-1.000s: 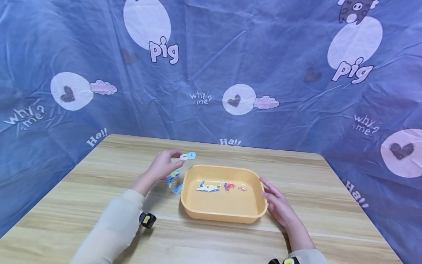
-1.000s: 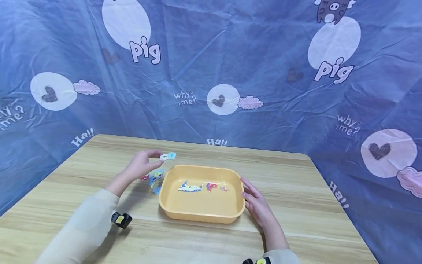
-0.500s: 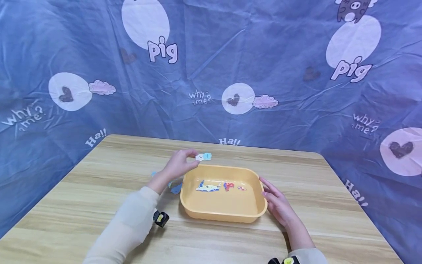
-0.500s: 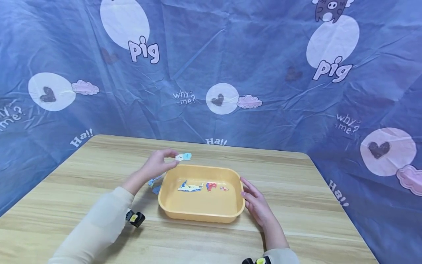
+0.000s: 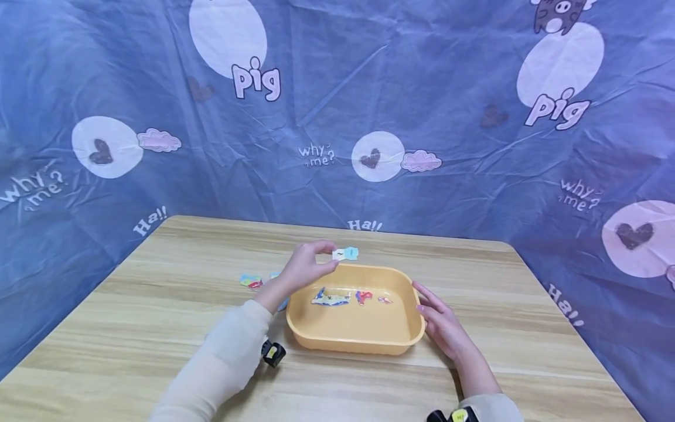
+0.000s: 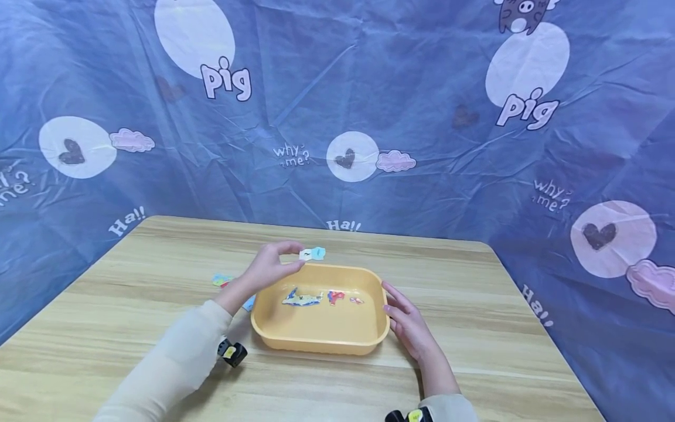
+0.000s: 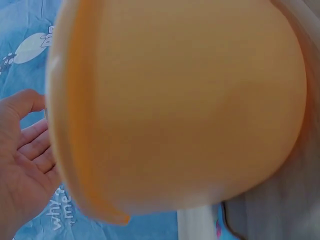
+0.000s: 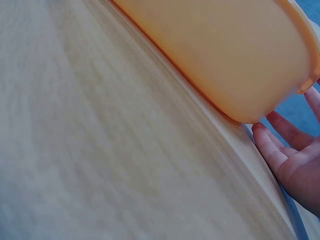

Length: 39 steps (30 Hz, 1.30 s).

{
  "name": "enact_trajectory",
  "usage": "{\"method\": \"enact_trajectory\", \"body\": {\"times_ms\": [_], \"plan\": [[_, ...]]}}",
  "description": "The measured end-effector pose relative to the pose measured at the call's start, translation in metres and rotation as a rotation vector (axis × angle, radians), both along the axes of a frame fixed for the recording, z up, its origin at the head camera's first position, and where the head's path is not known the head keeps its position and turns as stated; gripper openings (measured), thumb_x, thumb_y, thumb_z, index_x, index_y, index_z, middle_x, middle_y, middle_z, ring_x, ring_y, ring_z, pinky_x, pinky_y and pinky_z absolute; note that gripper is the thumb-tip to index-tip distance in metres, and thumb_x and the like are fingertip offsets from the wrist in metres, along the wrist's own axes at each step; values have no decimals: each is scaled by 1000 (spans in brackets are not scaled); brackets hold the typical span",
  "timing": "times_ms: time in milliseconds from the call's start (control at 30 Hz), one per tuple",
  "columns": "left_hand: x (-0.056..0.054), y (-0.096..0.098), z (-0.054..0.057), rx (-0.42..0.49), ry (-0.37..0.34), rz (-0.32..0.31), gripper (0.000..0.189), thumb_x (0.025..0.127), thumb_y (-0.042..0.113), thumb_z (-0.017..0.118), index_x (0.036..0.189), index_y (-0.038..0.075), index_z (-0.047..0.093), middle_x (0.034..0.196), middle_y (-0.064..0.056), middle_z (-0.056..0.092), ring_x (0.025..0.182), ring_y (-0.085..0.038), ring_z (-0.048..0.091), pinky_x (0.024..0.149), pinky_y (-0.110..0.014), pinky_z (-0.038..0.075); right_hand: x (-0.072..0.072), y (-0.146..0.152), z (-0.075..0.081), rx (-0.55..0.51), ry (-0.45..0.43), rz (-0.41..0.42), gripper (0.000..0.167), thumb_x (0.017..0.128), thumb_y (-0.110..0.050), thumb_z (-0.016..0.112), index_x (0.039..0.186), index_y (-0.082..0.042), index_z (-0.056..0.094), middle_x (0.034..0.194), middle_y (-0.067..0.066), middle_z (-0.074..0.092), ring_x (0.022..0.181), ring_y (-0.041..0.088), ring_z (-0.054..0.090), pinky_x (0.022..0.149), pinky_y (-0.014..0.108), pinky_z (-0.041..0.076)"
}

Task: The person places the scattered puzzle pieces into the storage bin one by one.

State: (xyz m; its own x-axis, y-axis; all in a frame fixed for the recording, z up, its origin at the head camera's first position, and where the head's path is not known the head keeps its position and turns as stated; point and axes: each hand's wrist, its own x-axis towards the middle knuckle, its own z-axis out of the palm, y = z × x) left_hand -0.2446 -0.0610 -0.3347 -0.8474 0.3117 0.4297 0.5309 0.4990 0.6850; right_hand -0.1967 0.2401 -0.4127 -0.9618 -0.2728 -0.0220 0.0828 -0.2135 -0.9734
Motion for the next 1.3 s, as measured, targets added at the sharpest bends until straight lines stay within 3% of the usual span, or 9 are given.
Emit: {"method": "enact_trajectory", "body": {"times_ms": [367, 600, 1300], "plan": [[-1, 15, -2, 62, -121, -51, 23, 74, 15, 66, 95, 6, 60, 90, -3, 62, 89, -17, 56, 83, -31, 42, -1, 0, -1, -14, 2, 0, 55, 86, -3, 45, 135, -5, 22, 133, 28, 18, 108, 23, 44, 86, 32, 39], [-2, 24, -2, 89, -205, -103, 24, 73, 16, 67, 94, 5, 61, 85, -1, 62, 81, -14, 57, 75, -24, 45, -2, 1, -1, -1, -4, -1, 56, 86, -4, 45, 136, -6, 21, 133, 26, 19, 109, 24, 43, 86, 33, 39], [-4, 45, -7, 114, -294, -176, 24, 72, 15, 70, 90, 0, 62, 78, -2, 61, 71, -10, 57, 67, -19, 46, -1, 0, 2, -4, -22, -10, 56, 85, -3, 46, 136, -5, 21, 133, 25, 20, 106, 19, 46, 86, 32, 39]]}}
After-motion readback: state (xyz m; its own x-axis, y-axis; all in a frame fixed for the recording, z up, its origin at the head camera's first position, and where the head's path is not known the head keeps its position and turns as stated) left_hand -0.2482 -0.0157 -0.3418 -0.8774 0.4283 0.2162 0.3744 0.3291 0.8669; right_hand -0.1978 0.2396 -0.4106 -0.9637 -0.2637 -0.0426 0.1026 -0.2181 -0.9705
